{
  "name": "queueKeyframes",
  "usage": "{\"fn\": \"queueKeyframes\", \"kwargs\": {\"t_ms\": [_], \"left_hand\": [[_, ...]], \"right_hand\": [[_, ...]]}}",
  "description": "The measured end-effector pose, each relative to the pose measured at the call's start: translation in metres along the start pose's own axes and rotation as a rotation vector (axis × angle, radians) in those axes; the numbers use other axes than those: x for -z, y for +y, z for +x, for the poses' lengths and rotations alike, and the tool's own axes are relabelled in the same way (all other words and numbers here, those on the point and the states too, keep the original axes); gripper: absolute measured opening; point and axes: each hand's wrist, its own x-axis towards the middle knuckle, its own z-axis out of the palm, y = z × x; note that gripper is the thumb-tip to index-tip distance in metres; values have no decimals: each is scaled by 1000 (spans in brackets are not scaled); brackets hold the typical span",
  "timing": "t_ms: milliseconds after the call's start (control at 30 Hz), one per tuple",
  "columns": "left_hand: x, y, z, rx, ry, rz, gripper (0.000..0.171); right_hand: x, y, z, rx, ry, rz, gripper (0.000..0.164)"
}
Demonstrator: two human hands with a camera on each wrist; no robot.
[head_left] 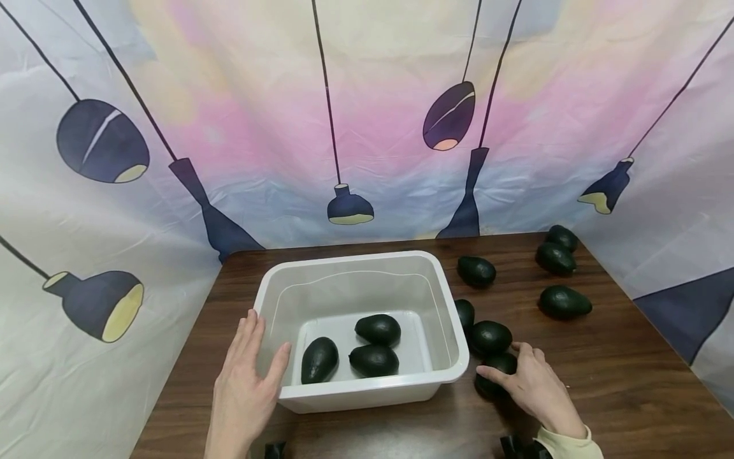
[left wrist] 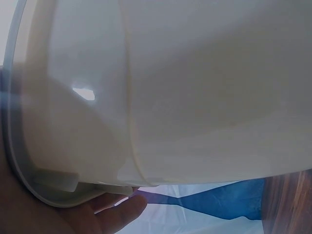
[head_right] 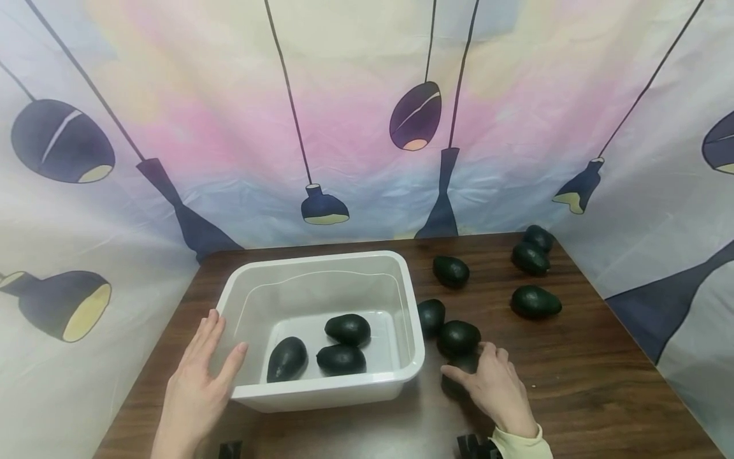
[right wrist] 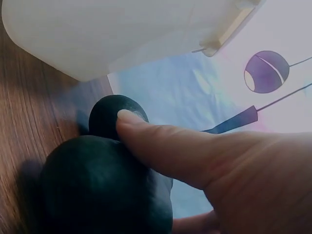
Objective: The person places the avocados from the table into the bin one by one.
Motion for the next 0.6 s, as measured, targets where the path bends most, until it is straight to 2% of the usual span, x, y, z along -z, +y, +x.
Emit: {"fn": "queueKeyframes", "kwargs": {"t_ms": [200,600], "left_hand": [[0,-1,0,-1,6,-4,69],[-1,-2,0,-15,26,-1,67]], "right_hand": [[1,0,-1,-10,-60,-6,110],[3,1,-5,55,-44,56,93]]}}
